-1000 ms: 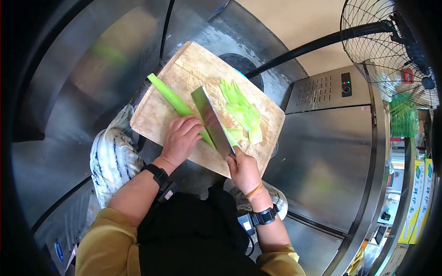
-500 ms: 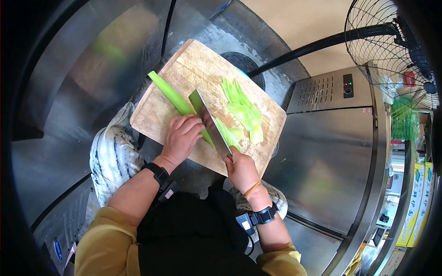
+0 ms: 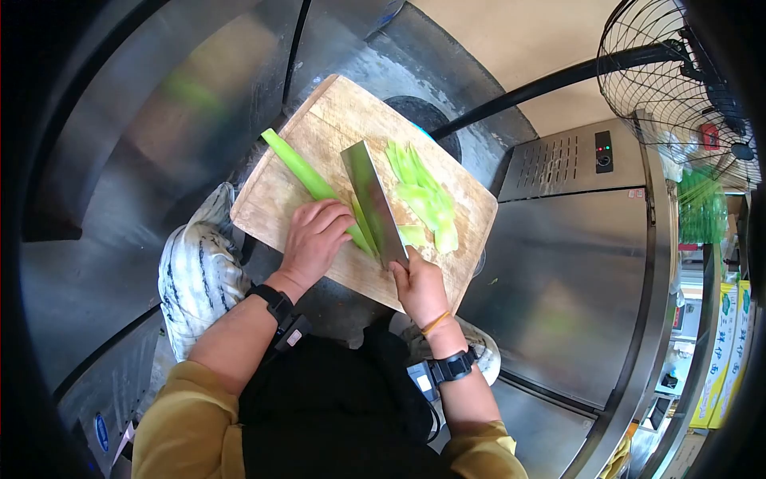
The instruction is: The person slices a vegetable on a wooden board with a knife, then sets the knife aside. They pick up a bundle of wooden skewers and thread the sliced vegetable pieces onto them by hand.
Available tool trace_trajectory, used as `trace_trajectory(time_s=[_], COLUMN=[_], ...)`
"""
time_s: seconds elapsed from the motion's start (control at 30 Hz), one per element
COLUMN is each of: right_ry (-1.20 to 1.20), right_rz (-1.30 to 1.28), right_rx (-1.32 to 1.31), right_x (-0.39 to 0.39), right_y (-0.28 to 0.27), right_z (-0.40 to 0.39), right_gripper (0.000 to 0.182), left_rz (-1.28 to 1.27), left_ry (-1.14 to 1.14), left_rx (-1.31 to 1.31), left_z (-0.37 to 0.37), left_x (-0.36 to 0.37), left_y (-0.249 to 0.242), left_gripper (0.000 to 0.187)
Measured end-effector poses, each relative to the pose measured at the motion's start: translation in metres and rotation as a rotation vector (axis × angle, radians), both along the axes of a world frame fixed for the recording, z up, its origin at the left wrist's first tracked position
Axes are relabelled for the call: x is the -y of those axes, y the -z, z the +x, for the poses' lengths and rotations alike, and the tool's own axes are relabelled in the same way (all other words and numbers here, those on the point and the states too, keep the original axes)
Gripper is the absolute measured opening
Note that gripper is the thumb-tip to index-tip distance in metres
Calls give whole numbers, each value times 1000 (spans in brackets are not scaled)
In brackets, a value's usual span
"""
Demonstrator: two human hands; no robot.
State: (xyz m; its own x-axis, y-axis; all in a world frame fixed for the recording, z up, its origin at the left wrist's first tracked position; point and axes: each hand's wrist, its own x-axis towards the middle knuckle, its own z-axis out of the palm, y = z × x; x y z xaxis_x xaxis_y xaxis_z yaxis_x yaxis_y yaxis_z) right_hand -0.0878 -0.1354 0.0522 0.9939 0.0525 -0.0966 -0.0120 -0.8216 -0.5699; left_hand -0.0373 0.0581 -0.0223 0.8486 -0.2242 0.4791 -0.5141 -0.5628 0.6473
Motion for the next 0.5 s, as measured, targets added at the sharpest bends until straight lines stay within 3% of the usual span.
trace_trajectory(time_s=[0.2,0.5], right_ry=[-85,-75], right_rz=[-151,-182], right_rx=[-125,-166], right_x=[3,1], right_y=[-19,-18], right_z=[-13,-12], right_gripper=[19,20], left_rz=[43,9], left_ry=[9,-9], left_rx=[4,1], left_z=[1,1], left_x=[1,1], left_y=[3,2], left_gripper=[32,27])
